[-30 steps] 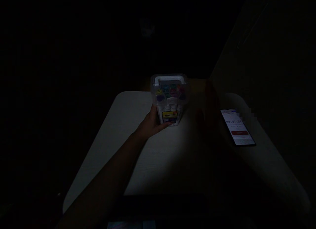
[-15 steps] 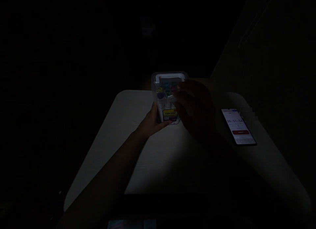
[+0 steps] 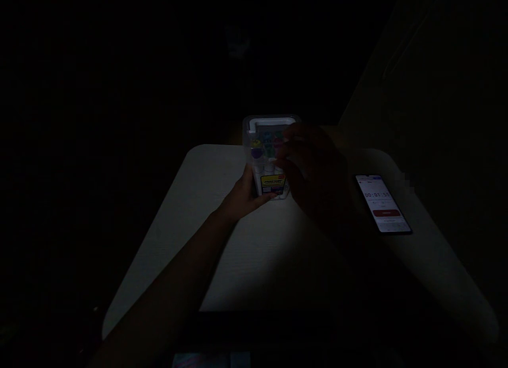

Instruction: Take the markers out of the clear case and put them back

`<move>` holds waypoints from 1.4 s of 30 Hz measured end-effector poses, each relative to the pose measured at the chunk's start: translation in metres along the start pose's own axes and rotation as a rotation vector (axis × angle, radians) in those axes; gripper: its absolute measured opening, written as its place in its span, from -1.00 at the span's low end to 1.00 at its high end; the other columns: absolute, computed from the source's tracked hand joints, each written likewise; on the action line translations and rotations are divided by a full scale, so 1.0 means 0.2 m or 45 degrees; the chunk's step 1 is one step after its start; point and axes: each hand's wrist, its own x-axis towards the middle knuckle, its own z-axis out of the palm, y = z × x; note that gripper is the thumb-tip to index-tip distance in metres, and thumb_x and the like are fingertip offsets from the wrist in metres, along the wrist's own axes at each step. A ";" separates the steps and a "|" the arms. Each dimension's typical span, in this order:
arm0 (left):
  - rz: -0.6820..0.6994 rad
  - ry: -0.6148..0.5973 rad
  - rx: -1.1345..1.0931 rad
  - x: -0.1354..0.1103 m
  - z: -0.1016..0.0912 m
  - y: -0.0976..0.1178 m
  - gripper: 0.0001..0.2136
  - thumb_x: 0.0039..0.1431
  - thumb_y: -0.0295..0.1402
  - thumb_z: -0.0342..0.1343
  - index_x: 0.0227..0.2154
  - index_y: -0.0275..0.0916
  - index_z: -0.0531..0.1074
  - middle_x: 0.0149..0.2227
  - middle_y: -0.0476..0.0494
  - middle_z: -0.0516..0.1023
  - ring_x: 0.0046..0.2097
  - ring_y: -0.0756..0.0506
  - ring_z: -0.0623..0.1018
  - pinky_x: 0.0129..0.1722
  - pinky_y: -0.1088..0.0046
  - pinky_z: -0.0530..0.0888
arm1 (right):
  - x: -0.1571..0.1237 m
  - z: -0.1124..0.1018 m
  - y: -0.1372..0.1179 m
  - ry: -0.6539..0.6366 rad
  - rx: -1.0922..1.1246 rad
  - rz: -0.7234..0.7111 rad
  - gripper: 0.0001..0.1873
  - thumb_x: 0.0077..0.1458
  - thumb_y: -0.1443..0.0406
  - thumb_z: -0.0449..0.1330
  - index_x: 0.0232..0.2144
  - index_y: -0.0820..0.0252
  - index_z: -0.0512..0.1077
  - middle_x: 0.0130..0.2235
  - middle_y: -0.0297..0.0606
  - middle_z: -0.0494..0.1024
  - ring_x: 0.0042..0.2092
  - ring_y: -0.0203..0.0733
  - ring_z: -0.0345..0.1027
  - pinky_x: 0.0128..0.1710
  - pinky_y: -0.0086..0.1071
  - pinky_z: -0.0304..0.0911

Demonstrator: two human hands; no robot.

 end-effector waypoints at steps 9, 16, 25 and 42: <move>0.034 0.039 -0.024 0.00 0.01 0.01 -0.30 -0.04 -0.03 0.14 0.09 -0.24 0.00 -0.04 -0.30 0.41 -0.06 -0.22 0.48 -0.15 0.21 0.49 | -0.04 -0.01 0.03 -0.029 0.051 -0.069 -0.73 0.19 0.23 -0.04 -0.34 0.06 0.46 0.12 -0.39 0.29 0.18 -0.24 0.13 0.15 -0.32 0.19; 0.010 0.028 -0.010 -0.01 0.00 0.01 -0.28 -0.05 -0.01 0.15 0.09 -0.25 0.01 -0.02 -0.29 0.40 -0.03 -0.21 0.47 -0.11 0.26 0.46 | -0.06 0.03 0.05 -0.047 -0.075 -0.092 -0.75 0.17 0.25 -0.02 -0.34 0.06 0.46 0.18 -0.42 0.23 0.24 -0.29 0.00 0.24 -0.32 0.06; 0.020 0.019 -0.082 0.00 0.02 -0.02 -0.26 -0.07 -0.06 0.19 0.10 -0.24 -0.02 -0.02 -0.31 0.40 -0.05 -0.21 0.48 -0.11 0.25 0.47 | -0.04 0.07 0.11 0.125 0.272 -0.154 -0.77 0.16 0.22 -0.03 -0.21 0.04 0.40 0.08 -0.32 0.35 0.17 -0.20 0.14 0.18 -0.19 0.14; 0.040 0.041 -0.061 -0.01 0.01 -0.02 -0.23 -0.09 -0.09 0.21 0.13 -0.27 0.00 -0.04 -0.33 0.44 -0.05 -0.23 0.49 -0.10 0.25 0.47 | 0.01 0.18 0.23 0.087 0.898 -0.027 -0.56 0.08 0.02 0.04 0.01 -0.06 0.25 0.22 -0.31 0.12 0.13 -0.13 0.21 -0.01 -0.23 0.33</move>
